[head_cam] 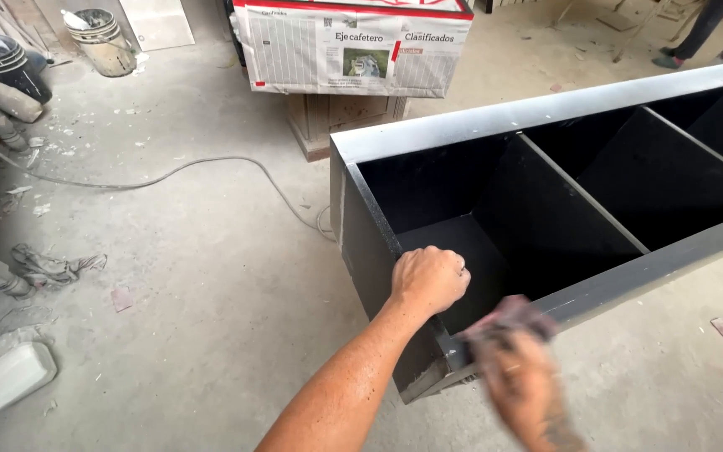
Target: Sanding the edges and interior surfaces of a black wooden cabinet with multiple compartments using sandpaper.
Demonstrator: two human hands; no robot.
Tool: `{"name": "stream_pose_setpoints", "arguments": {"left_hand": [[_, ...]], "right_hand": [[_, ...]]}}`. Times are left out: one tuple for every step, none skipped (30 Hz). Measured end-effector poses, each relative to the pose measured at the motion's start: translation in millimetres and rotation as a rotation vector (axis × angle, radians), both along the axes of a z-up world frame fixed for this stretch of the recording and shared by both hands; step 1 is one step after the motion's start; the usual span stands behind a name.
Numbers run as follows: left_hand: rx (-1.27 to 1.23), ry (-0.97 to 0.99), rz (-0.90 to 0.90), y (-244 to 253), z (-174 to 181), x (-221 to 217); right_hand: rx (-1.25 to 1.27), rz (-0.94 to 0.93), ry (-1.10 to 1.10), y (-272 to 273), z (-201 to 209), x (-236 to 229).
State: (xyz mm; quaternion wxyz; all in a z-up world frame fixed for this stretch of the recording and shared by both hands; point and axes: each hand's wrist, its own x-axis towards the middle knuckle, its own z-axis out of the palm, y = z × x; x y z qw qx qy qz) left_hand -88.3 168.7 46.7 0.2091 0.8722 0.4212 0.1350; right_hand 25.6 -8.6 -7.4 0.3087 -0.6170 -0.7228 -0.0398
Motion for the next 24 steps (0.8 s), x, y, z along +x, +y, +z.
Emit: {"name": "stream_pose_setpoints", "arguments": {"left_hand": [[0.008,0.002,-0.001,2.5,-1.4,2.1],[0.015,0.005,-0.002,5.0,-2.9,4.3],[0.013,0.004,0.001,4.9,-4.8,3.4],[-0.001,-0.002,0.011,4.3,-6.4,3.1],[-0.009,-0.008,0.016,5.0,-6.1,4.4],[-0.005,-0.008,0.014,5.1,-4.8,5.4],[0.001,-0.002,0.009,5.6,-4.6,4.8],[0.008,0.005,0.004,6.4,-4.5,3.9],[0.008,0.007,0.004,6.1,-4.0,3.7],[0.003,0.009,0.001,5.7,-3.7,3.2],[-0.004,0.003,0.003,5.1,-2.9,4.3],[-0.004,-0.002,0.008,5.4,-0.6,3.9],[-0.018,0.001,0.01,5.1,0.7,2.8],[-0.031,0.003,0.012,4.7,2.4,2.4],[-0.028,0.005,0.011,4.3,1.0,3.0],[-0.003,0.012,0.011,3.8,-0.1,3.7],[0.022,0.018,0.01,3.8,-1.5,3.8],[0.026,0.02,0.009,5.2,-0.8,5.3],[0.028,0.008,0.008,5.2,-2.2,4.9],[0.029,-0.004,0.008,5.3,-3.9,4.0],[0.029,-0.007,0.015,4.7,-1.5,3.2],[0.005,-0.006,0.017,3.8,1.1,2.8],[-0.018,-0.001,0.01,2.2,3.0,3.3],[-0.018,0.002,0.009,2.8,0.6,2.8]], "right_hand": [[0.017,-0.161,0.007,2.2,2.4,15.6],[0.036,-0.323,0.014,4.7,4.9,31.2],[0.034,-0.32,0.013,8.5,9.9,7.9],[0.046,-0.195,0.055,11.8,15.2,-14.7],[0.065,-0.074,0.097,16.1,21.2,-36.6],[0.069,-0.075,0.097,13.6,17.1,-30.2],[-0.019,-0.032,0.073,11.6,12.0,-25.2],[-0.107,0.012,0.05,9.9,6.6,-20.5],[-0.107,0.012,0.052,8.4,10.6,-5.0],[0.019,-0.076,0.013,6.8,14.2,10.2],[0.144,-0.159,-0.033,5.7,19.5,28.3],[0.144,-0.153,-0.037,9.2,16.7,13.4],[0.071,-0.17,0.021,11.4,12.2,-3.2],[-0.003,-0.187,0.08,13.5,8.2,-18.9],[-0.001,-0.189,0.082,8.2,7.1,-26.2],[-0.013,-0.075,0.032,2.8,6.2,-33.5],[-0.024,0.039,-0.019,-2.0,4.9,-41.2],[-0.021,0.037,-0.017,-3.4,5.8,-14.8],[-0.132,-0.158,0.049,-6.2,5.7,10.4],[-0.242,-0.354,0.114,-8.8,5.3,35.2],[-0.242,-0.347,0.11,-5.3,4.7,30.2],[-0.14,-0.343,0.006,-2.0,4.2,25.6],[-0.039,-0.347,-0.091,-0.7,2.3,20.1],[-0.04,-0.348,-0.089,-2.7,8.2,-6.6]]}}
